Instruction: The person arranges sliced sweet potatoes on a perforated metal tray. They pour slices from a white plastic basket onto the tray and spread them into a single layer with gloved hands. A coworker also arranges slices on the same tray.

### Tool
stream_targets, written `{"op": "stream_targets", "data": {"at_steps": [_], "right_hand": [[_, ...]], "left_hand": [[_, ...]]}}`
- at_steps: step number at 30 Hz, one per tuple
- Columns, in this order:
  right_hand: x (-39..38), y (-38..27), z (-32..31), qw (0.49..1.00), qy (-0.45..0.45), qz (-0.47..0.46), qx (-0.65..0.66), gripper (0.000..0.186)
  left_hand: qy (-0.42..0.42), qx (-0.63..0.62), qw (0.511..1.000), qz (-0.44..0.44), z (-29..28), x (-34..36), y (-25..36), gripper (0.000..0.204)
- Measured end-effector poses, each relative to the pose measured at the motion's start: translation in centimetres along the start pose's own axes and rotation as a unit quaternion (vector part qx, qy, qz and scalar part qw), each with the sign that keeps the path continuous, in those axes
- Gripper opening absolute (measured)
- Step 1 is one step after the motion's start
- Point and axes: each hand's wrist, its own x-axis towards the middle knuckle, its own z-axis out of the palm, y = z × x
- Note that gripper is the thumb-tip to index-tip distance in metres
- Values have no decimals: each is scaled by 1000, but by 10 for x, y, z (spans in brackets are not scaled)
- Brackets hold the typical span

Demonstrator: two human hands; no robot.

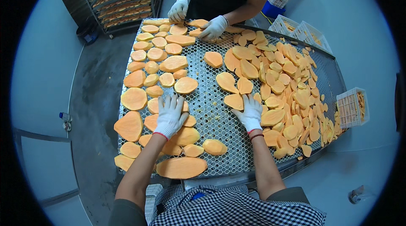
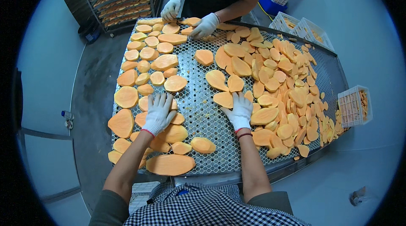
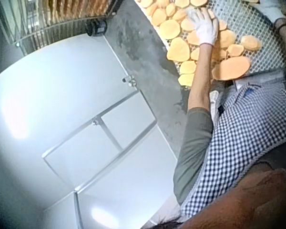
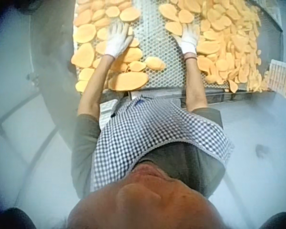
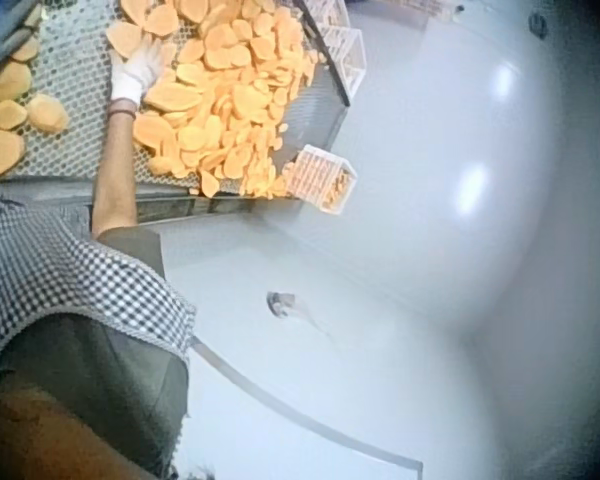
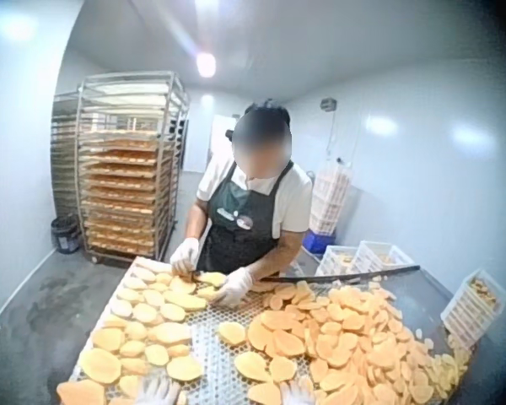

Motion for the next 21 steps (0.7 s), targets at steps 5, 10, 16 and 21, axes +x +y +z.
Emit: {"op": "stream_targets", "data": {"at_steps": [5,10,16,21], "right_hand": [[-10,-13,4,996,-36,-71,40,80],[-30,-36,14,997,-18,-38,57,68],[-8,-31,19,973,-29,-89,213,49],[11,-29,-3,897,-215,-11,385,72]], "left_hand": [[16,-5,1000,27,0,-9,-4,64],[9,-5,1000,15,-3,-11,-3,64],[30,3,999,21,2,-10,-2,66],[26,-7,999,26,-2,-11,-3,67]]}}
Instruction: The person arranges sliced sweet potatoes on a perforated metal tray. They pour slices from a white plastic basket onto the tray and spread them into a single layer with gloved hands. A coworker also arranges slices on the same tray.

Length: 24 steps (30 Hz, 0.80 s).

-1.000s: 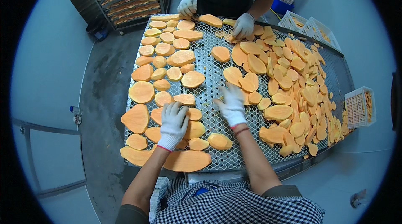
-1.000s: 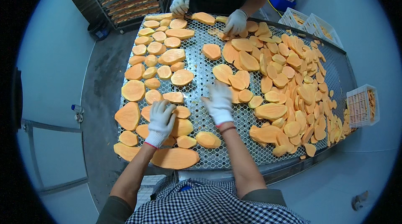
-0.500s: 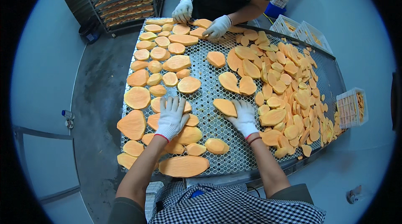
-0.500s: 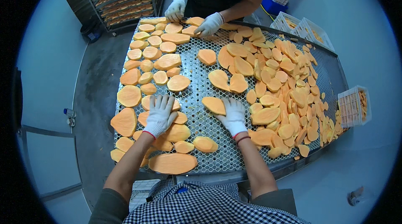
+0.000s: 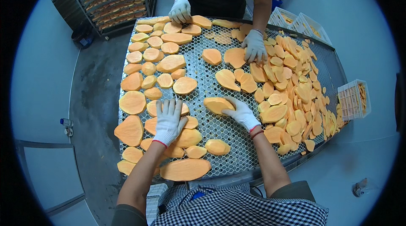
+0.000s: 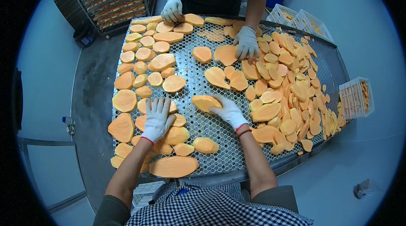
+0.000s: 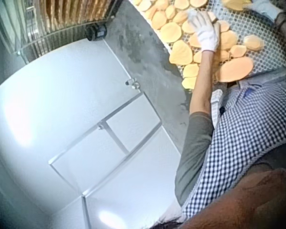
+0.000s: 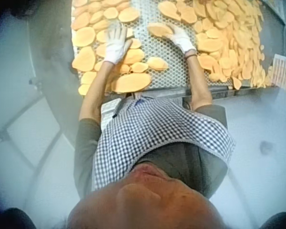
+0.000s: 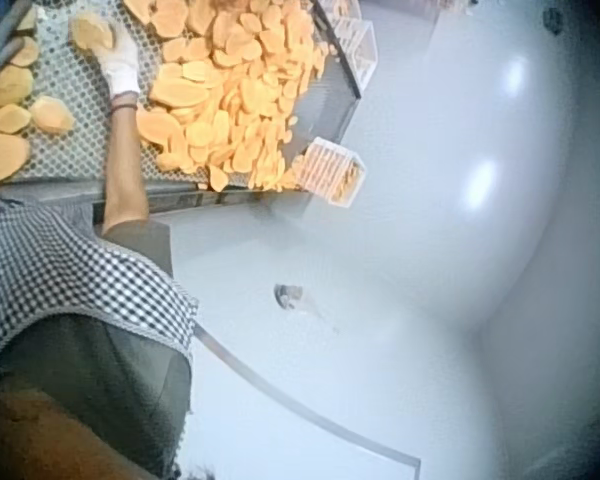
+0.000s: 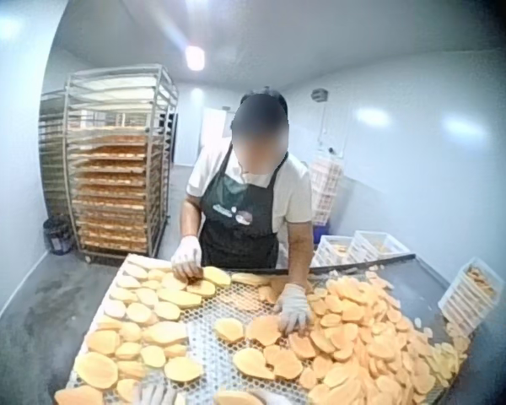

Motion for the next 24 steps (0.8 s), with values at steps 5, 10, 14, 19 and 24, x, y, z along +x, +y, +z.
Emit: {"op": "stream_targets", "data": {"at_steps": [5,10,14,19,24], "right_hand": [[-7,-3,17,954,101,-87,-269,78],[-4,-7,36,947,80,-167,-263,66],[-19,-5,28,941,15,-193,-276,64],[-50,-12,28,944,-57,-195,-260,64],[-17,8,2,939,-59,-247,-230,61]], "left_hand": [[5,-8,1000,1,-1,1,0,68],[0,-10,1000,3,-4,2,1,69],[-1,0,1000,5,1,1,0,69],[-1,6,1000,3,1,3,2,69],[-10,-11,1000,1,-3,5,2,68]]}}
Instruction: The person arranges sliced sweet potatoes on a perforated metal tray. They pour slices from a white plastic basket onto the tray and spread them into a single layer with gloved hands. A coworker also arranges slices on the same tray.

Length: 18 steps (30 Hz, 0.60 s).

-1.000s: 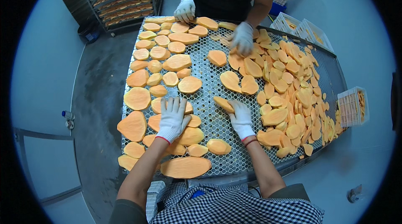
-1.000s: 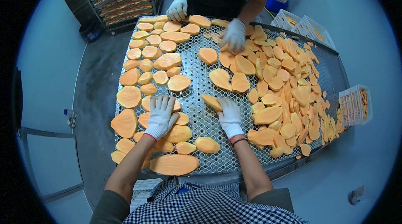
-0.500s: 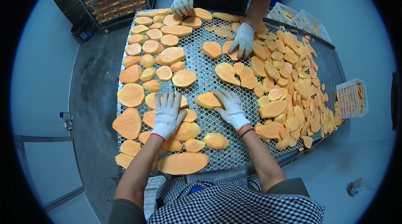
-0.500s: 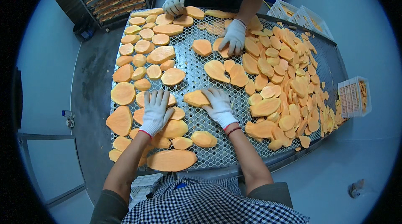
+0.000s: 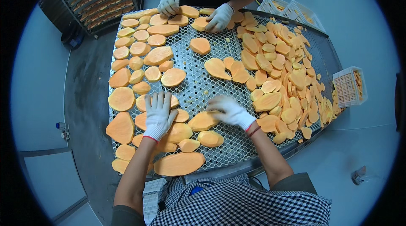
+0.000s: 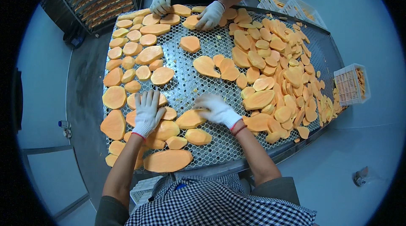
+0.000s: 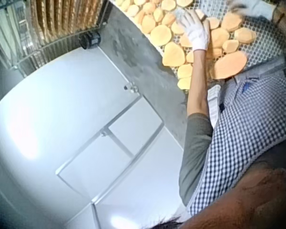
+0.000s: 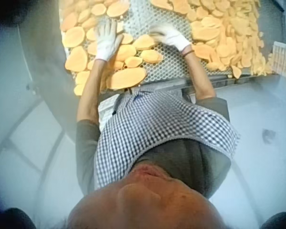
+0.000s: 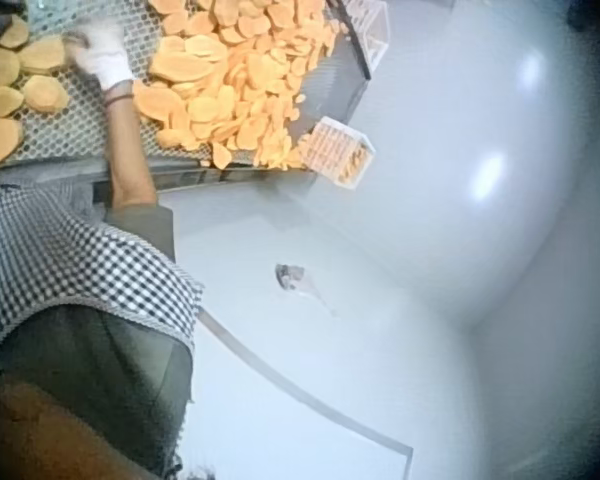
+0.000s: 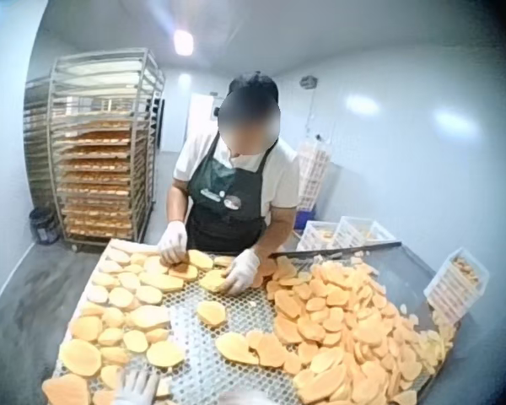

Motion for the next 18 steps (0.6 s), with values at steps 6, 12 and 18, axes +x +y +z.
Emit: {"op": "stream_targets", "data": {"at_steps": [6,12,18], "right_hand": [[79,37,-24,923,142,230,-274,72],[67,27,-3,955,134,151,-218,58],[27,-2,-20,999,-31,8,-15,54]], "left_hand": [[13,-36,999,21,-23,-3,46,66],[-19,-44,999,10,-16,-12,43,60],[-13,-69,998,1,-15,-13,52,60]]}}
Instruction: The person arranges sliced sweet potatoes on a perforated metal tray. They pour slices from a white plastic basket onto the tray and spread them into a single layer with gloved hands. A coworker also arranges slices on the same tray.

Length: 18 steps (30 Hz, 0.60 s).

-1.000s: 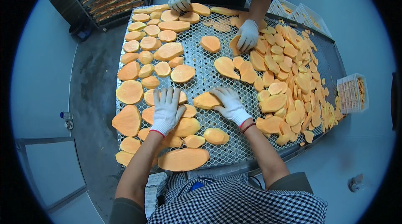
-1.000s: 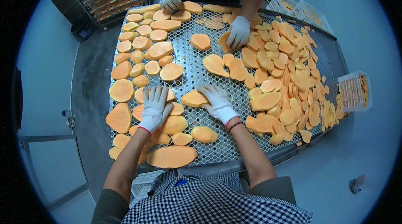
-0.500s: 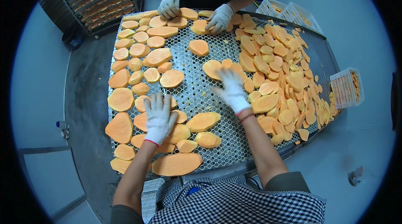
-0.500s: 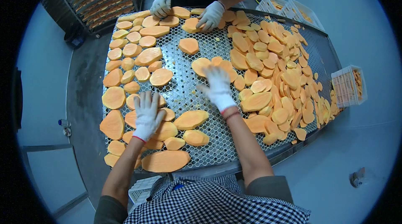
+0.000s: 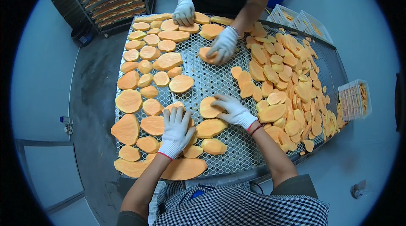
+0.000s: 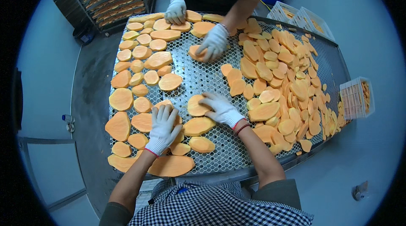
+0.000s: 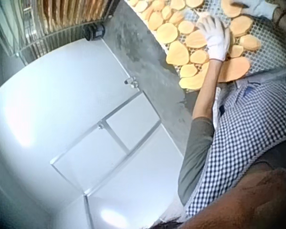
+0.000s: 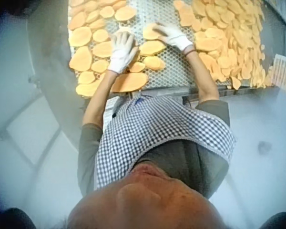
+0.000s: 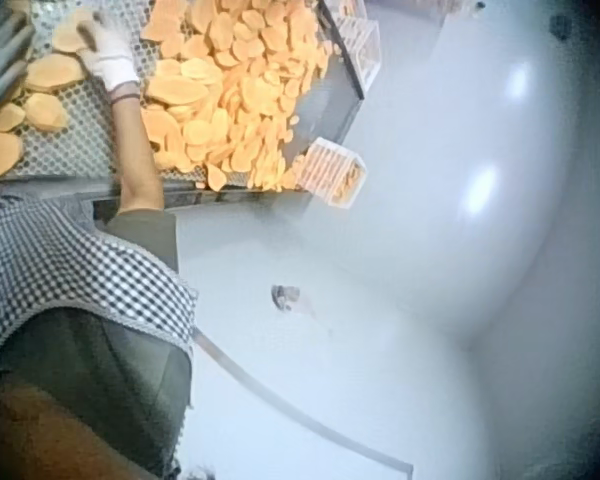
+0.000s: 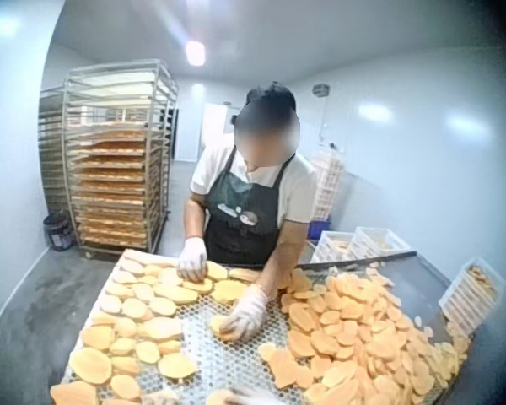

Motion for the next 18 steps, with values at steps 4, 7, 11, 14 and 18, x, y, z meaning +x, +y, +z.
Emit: {"op": "stream_targets", "data": {"at_steps": [4,7,11,14,18], "right_hand": [[-15,-10,30,989,55,10,136,47],[-6,2,21,989,133,36,59,52],[-13,45,-9,904,248,293,-189,70],[-19,79,-18,927,169,308,-132,60],[-31,76,-17,900,300,297,107,52]], "left_hand": [[-12,-7,1000,14,10,10,23,68],[-38,30,998,27,23,12,32,73],[-35,31,999,26,24,15,39,68],[-55,5,998,20,17,14,35,61],[-8,-22,1000,-2,3,8,22,47]]}}
